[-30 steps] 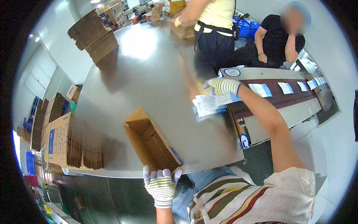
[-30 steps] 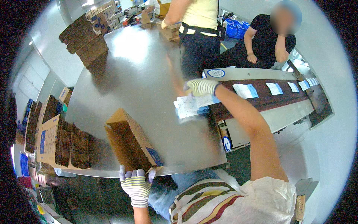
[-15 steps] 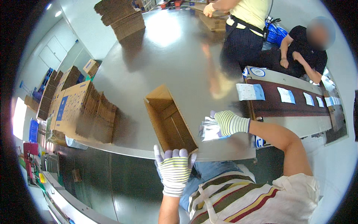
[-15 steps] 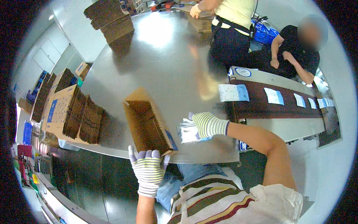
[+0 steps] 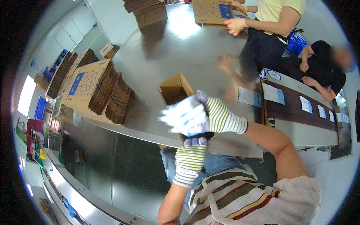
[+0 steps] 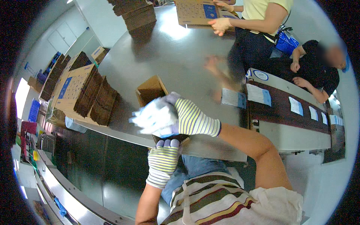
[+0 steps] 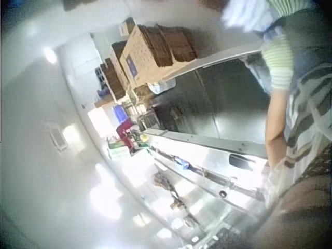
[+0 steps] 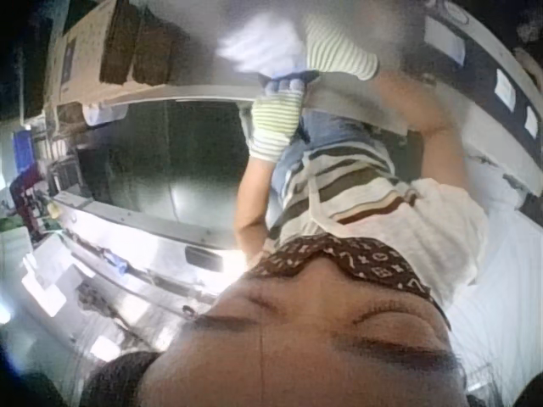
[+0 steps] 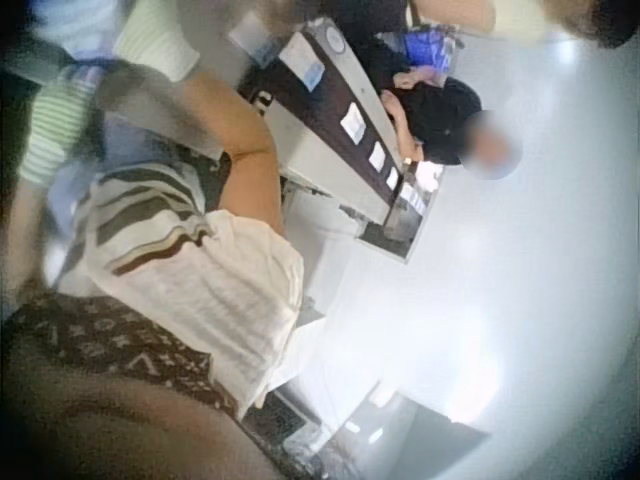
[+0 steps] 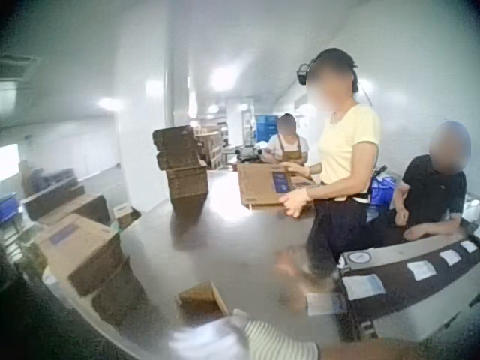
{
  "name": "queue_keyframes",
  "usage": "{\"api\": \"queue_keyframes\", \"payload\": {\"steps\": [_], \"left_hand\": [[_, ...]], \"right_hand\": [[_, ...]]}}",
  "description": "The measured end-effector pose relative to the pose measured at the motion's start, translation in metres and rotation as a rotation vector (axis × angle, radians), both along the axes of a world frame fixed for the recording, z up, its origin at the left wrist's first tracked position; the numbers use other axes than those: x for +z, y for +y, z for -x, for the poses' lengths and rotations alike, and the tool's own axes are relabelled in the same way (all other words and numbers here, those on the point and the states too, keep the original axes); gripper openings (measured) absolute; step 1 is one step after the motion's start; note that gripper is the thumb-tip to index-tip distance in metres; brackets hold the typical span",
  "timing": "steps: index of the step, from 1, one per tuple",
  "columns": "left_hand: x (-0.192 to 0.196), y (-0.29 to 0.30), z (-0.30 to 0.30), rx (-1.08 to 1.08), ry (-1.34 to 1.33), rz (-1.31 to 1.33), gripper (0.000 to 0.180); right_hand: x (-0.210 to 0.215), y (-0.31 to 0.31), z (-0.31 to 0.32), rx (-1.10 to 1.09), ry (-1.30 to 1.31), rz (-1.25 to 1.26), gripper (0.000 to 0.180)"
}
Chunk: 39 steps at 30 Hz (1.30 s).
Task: The person assembles cardboard boxes and fills them with stacks of blue-packaged items at a stainless steel workstation.
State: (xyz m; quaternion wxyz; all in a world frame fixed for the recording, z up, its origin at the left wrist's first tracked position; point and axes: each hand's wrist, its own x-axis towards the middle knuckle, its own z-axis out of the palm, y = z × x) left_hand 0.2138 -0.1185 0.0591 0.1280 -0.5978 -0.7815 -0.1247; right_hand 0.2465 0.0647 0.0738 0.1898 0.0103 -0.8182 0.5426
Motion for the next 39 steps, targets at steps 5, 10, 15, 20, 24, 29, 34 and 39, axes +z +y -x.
{"api": "queue_keyframes", "payload": {"steps": [5, 10, 15, 20, 24, 29, 34, 39], "left_hand": [[0.000, 0.000, 0.000, -0.057, 0.131, 0.032, 0.022], [0.005, -0.007, 0.017, -0.214, 0.106, 0.053, 0.021], [0.084, -0.012, 0.047, -0.172, -0.184, -0.640, 0.020], [0.072, 0.052, 0.125, 0.024, -0.411, 0.305, 0.030], [0.063, 0.101, 0.129, -0.085, -0.317, 0.777, 0.030], [-0.022, 0.128, 0.131, -0.090, -0.250, 1.088, 0.034], [0.007, 0.118, 0.105, -0.265, -0.314, 1.148, 0.039], [0.031, 0.101, 0.087, -0.332, -0.323, 0.783, 0.036]], "right_hand": [[0.006, -0.018, -0.010, -0.155, -0.124, -0.415, 0.068], [-0.012, 0.003, 0.003, 0.142, -0.206, -0.929, 0.033], [0.034, -0.009, 0.004, 0.116, -0.624, -0.859, 0.075], [0.016, -0.010, 0.005, 0.139, -0.381, -0.607, 0.081], [0.034, -0.006, -0.034, 0.032, -0.087, -0.380, 0.085], [0.009, -0.022, -0.060, 0.076, 0.020, -0.917, 0.054], [-0.017, -0.035, -0.058, -0.136, 0.087, -1.088, 0.020], [-0.030, -0.026, -0.056, -0.211, 0.319, -0.878, 0.023]]}}
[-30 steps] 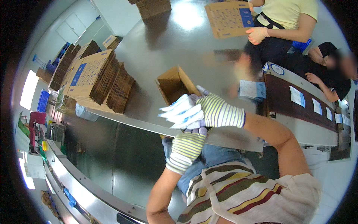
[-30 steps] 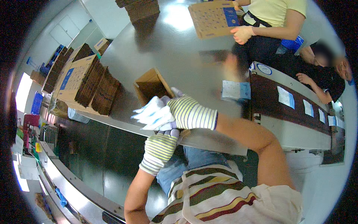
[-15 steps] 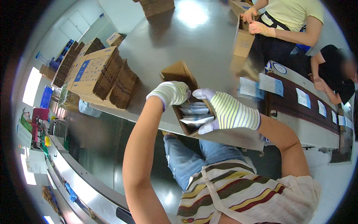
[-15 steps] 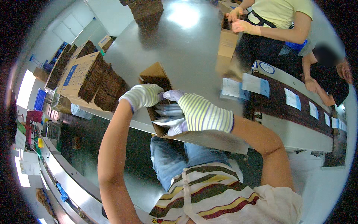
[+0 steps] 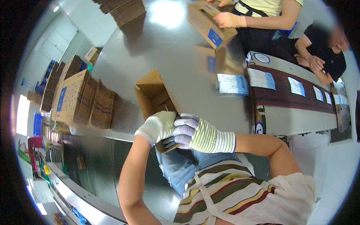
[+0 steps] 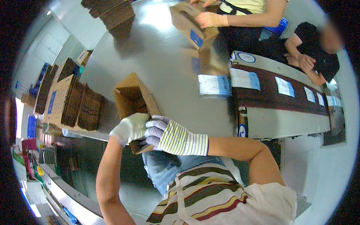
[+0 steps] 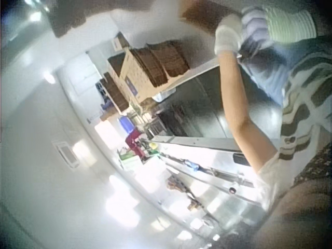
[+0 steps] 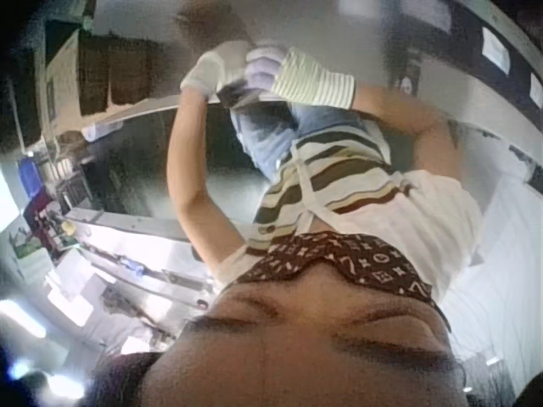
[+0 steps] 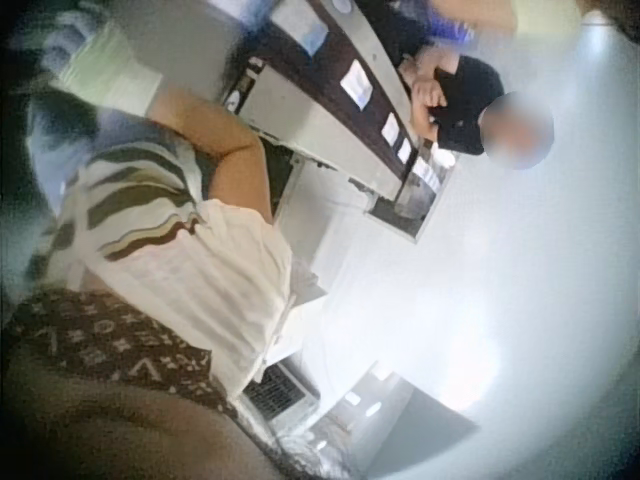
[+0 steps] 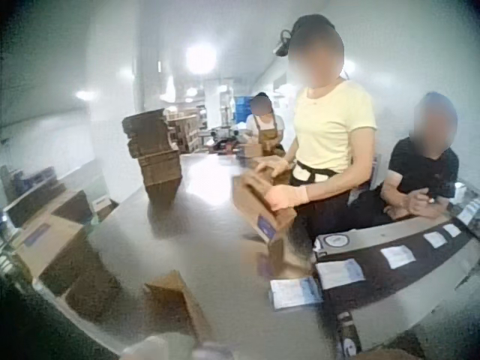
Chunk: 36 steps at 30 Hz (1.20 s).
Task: The person assembles cardboard boxes and fills them with stacks of blue-packaged items at a stainless steel workstation.
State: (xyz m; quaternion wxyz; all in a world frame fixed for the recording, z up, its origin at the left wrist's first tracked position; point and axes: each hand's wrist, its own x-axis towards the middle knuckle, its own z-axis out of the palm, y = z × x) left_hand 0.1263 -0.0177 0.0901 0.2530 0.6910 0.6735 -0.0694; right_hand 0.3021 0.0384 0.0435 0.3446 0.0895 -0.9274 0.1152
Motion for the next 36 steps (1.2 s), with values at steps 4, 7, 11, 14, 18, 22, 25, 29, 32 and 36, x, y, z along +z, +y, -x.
{"api": "queue_keyframes", "payload": {"steps": [4, 7, 11, 14, 18, 22, 25, 29, 32, 36], "left_hand": [[0.006, -0.048, -0.032, 0.161, 0.143, -0.225, 0.029], [-0.007, -0.049, -0.036, 0.190, 0.201, -0.225, 0.036], [-0.012, -0.045, -0.031, 0.188, 0.135, -0.260, 0.034], [-0.012, -0.044, -0.033, 0.187, 0.145, -0.257, 0.032], [-0.011, -0.045, -0.032, 0.184, 0.140, -0.269, 0.032], [-0.006, -0.046, -0.031, 0.236, 0.154, -0.196, 0.032], [-0.007, -0.046, -0.032, 0.230, 0.176, -0.218, 0.031], [-0.008, -0.047, -0.034, 0.260, 0.181, -0.255, 0.029], [-0.006, -0.061, -0.031, 0.326, 0.151, -0.241, 0.029], [-0.005, -0.039, -0.036, 0.279, 0.123, -0.159, 0.026]], "right_hand": [[0.045, 0.032, -0.010, 0.121, 0.011, 0.222, 0.035], [0.035, 0.109, -0.025, -0.221, -0.402, 0.221, 0.035], [0.010, 0.233, -0.065, -0.488, -0.603, 0.192, 0.034], [0.010, 0.281, -0.084, -0.584, -0.792, 0.326, 0.028], [0.004, 0.334, -0.086, -0.503, -0.973, 0.229, 0.033], [0.010, 0.331, -0.049, -0.400, -1.179, 0.376, 0.048], [0.003, 0.315, -0.026, -0.357, -1.284, 0.023, 0.062], [-0.058, 0.316, -0.021, -0.246, -1.453, -0.200, 0.073], [-0.017, 0.202, -0.010, -0.341, -1.091, -0.092, 0.092], [-0.026, 0.123, -0.030, -0.439, -1.181, -0.066, 0.090]]}}
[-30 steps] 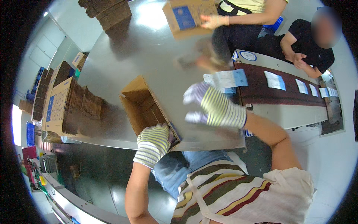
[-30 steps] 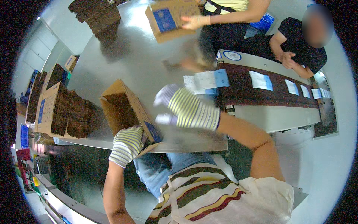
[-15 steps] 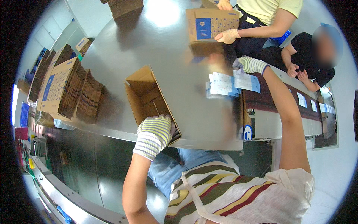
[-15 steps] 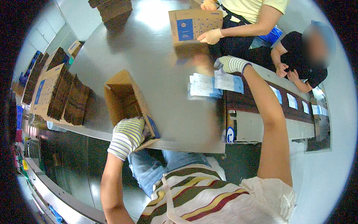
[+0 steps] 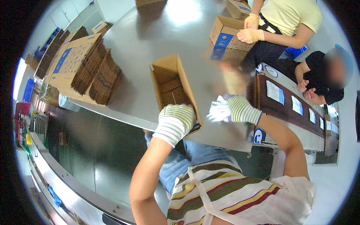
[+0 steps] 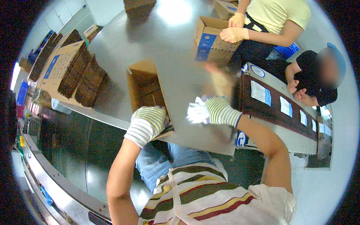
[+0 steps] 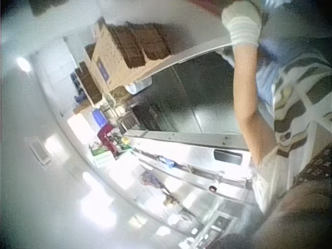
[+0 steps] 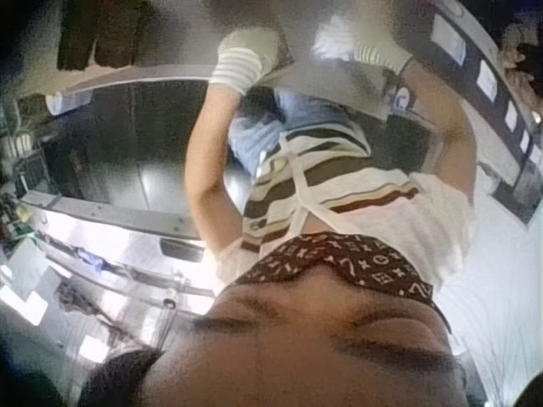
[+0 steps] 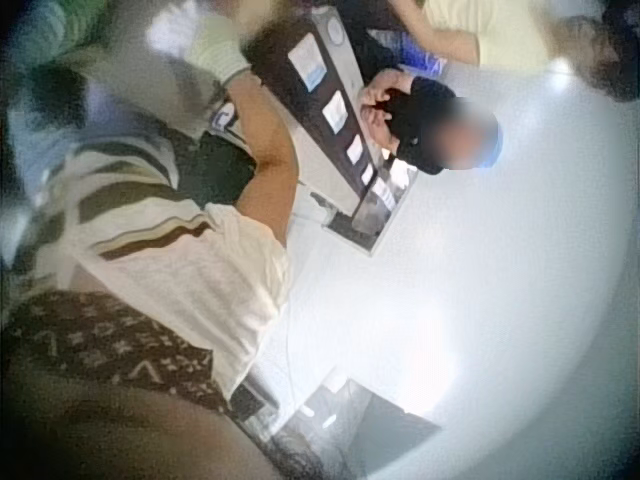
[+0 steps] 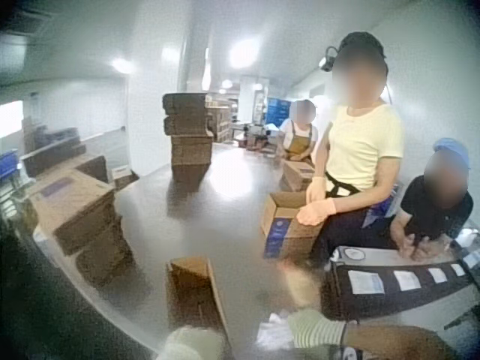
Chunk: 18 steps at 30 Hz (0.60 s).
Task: The person assembles cardboard boxes and fills them with stacks of blue-packaged items at a stainless steel workstation.
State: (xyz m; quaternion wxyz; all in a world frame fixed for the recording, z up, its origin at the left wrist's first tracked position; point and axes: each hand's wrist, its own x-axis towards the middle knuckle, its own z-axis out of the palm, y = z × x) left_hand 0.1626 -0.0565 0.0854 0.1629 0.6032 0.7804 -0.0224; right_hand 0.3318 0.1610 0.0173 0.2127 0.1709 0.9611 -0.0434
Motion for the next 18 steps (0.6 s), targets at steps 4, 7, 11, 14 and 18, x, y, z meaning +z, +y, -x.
{"api": "queue_keyframes", "payload": {"steps": [4, 7, 11, 14, 18], "left_hand": [[0.003, -0.007, 0.000, 0.010, 0.020, 0.011, 0.028], [0.006, -0.015, 0.005, 0.050, -0.027, 0.020, 0.029], [-0.018, -0.013, 0.000, 0.103, 0.016, -0.245, 0.029], [-0.018, -0.008, -0.005, 0.079, -0.017, -0.105, 0.028], [-0.018, -0.012, 0.001, 0.083, -0.055, -0.151, 0.025]], "right_hand": [[-0.005, -0.012, 0.020, -0.004, 0.600, 0.175, 0.083], [0.039, -0.024, 0.056, 0.089, 1.137, 0.506, 0.048], [0.102, -0.071, 0.100, 0.608, 1.173, -0.063, 0.035], [0.054, -0.078, 0.151, 0.400, 1.032, 0.266, 0.062], [0.029, -0.078, 0.164, 0.120, 0.837, 0.624, 0.079]]}}
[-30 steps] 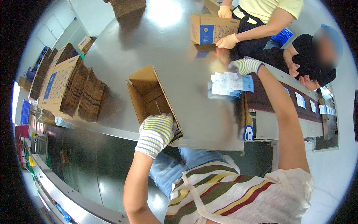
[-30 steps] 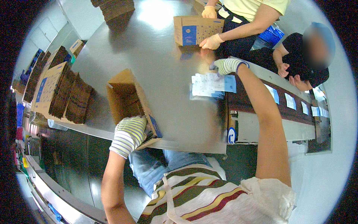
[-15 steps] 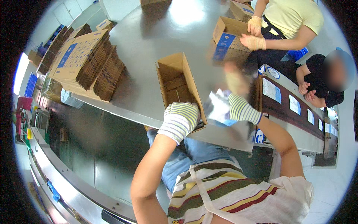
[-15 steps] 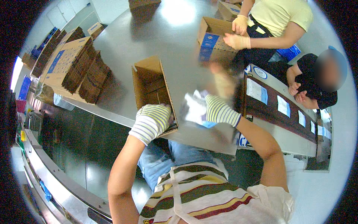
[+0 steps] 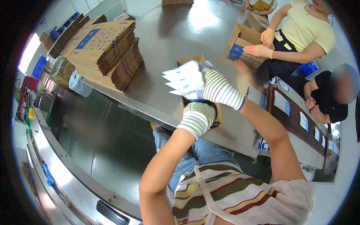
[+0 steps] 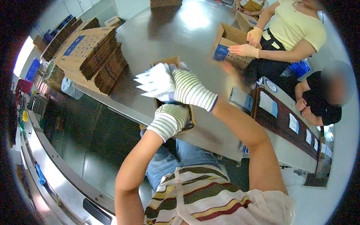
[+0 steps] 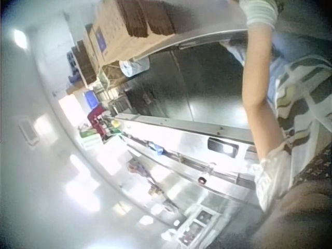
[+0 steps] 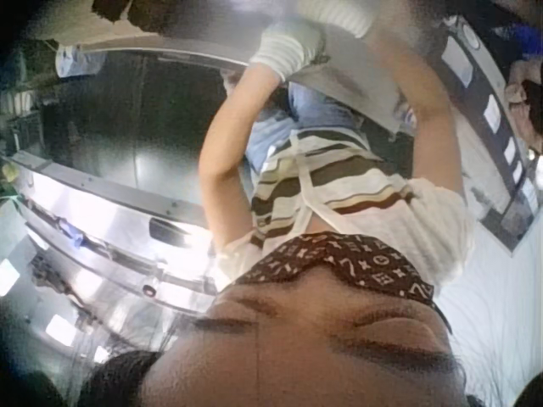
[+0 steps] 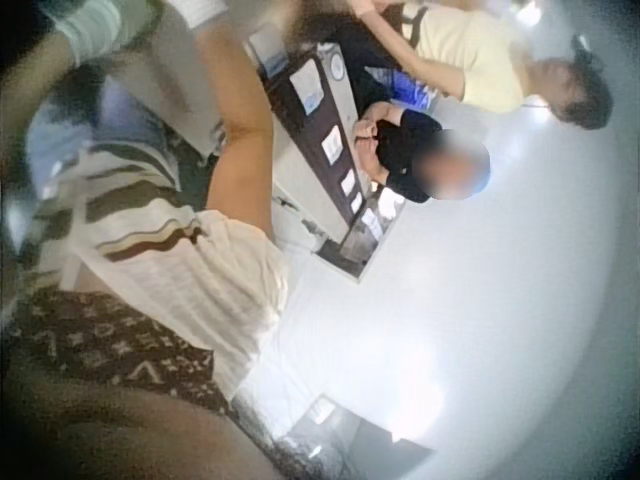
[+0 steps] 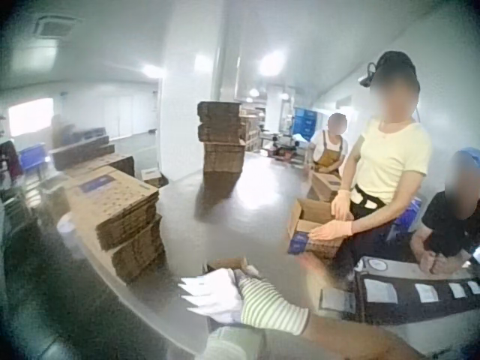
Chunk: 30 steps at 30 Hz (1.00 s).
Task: The person assembles cardboard boxes and fills them with stacks of blue-packaged items at a stainless steel workstation.
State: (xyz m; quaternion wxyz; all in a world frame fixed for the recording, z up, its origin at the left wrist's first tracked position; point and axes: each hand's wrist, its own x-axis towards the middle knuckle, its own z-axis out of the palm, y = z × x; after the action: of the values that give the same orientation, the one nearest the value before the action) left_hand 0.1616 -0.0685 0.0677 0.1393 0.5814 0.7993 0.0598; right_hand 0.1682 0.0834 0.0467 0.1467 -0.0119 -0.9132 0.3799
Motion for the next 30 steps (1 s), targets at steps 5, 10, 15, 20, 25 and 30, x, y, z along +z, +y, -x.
{"api": "queue_keyframes", "payload": {"steps": [5, 10, 15, 20, 25, 30], "left_hand": [[0.028, -0.001, 0.003, -0.155, -0.030, -0.115, 0.026], [0.072, 0.018, 0.042, 0.065, 0.113, -0.984, 0.019], [0.037, 0.044, 0.081, 0.176, 0.126, -0.221, 0.024], [0.014, 0.064, 0.072, 0.049, 0.138, 0.237, 0.031], [-0.004, 0.053, 0.085, -0.133, -0.005, 0.445, 0.035], [0.010, 0.051, 0.057, -0.222, 0.200, 0.359, 0.024]], "right_hand": [[-0.056, 0.052, -0.004, 0.373, -0.084, 1.167, 0.045], [0.035, 0.005, -0.021, 0.020, -0.393, -0.768, 0.078], [0.068, -0.009, -0.043, -0.072, -0.191, -0.751, 0.097], [0.071, -0.048, -0.113, 0.086, 0.077, -0.412, 0.061], [0.018, -0.080, -0.107, 0.133, 0.242, -0.713, 0.021], [0.004, -0.068, -0.112, 0.082, 0.277, -0.578, 0.017]]}}
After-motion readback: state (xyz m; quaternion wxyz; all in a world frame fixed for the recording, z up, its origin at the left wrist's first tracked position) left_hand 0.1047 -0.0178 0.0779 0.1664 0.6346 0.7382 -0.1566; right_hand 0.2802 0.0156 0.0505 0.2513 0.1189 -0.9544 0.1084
